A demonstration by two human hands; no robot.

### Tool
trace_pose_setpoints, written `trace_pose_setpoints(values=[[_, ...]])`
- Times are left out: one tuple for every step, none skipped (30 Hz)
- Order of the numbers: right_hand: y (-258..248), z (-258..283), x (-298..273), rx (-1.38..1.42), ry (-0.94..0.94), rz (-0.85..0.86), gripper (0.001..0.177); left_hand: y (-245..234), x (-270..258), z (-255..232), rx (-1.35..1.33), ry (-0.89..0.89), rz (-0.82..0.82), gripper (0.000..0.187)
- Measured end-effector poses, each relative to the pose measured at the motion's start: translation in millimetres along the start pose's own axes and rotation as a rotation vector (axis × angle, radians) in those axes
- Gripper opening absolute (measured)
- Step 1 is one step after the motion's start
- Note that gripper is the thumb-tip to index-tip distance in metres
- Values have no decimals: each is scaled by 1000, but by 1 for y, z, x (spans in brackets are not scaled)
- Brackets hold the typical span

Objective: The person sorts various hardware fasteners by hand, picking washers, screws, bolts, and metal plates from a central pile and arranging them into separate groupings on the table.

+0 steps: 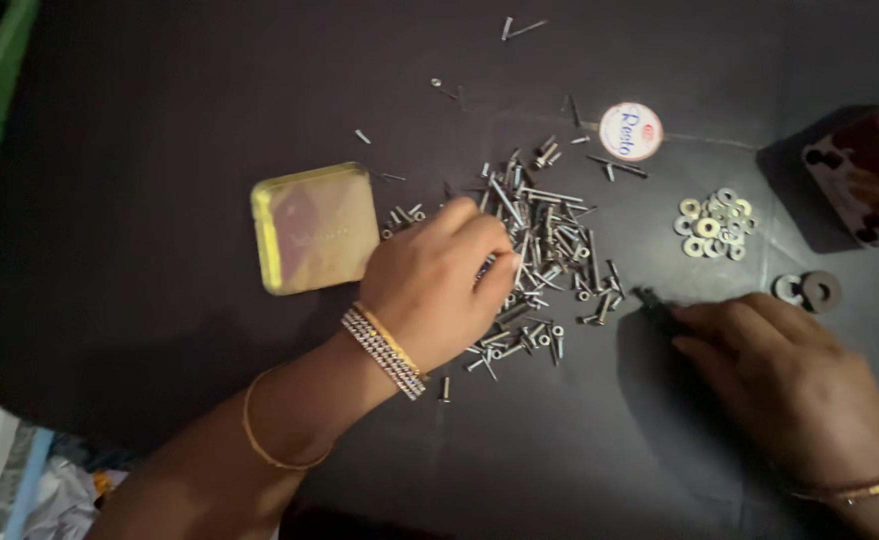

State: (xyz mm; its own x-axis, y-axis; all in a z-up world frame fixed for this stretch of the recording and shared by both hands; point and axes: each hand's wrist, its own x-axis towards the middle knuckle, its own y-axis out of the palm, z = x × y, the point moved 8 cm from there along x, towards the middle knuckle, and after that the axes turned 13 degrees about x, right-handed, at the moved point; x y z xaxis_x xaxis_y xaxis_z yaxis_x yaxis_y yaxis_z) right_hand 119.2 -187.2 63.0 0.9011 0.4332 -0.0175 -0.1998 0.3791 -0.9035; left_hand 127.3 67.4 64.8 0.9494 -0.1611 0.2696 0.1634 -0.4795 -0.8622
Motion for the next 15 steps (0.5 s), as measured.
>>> trace_pose_setpoints(values=[[1,-8,0,-5,85,19,28,-1,0,1,5,-13,-6,14],[-1,-10,0,-6,95,18,28,-2,0,0,-1,-7,0,14],[-3,-9,1,-4,63,31,28,-5,0,0,-11,2,-35,13],[-5,-8,2,-3,31,41,28,-9,1,-1,-21,14,-71,13],[-8,-8,3,-5,42,37,28,-9,1,-1,-27,23,-67,13],[-9,-8,3,1,50,35,28,-7,3,0,-28,4,-44,12],[-11,-8,3,8,58,33,27,-5,4,2,-29,-14,-22,12],[-13,-7,4,4,69,27,27,-5,4,0,-36,-4,-20,12],[-13,-6,6,-16,69,31,25,-7,3,-2,-45,2,-48,11],[-14,-5,7,-37,67,35,25,-9,3,-3,-52,7,-77,11],[-15,-5,8,-41,76,30,25,-9,4,-3,-58,16,-76,11],[-16,-3,9,-25,50,27,24,-10,4,-4,-54,20,-74,10],[-17,-1,8,-9,25,24,23,-10,4,-4,-49,24,-72,9],[-17,-1,7,-7,26,26,23,-11,4,-3,-49,23,-69,9],[-18,-2,6,-4,48,16,23,-13,4,-1,-54,10,-72,9]])
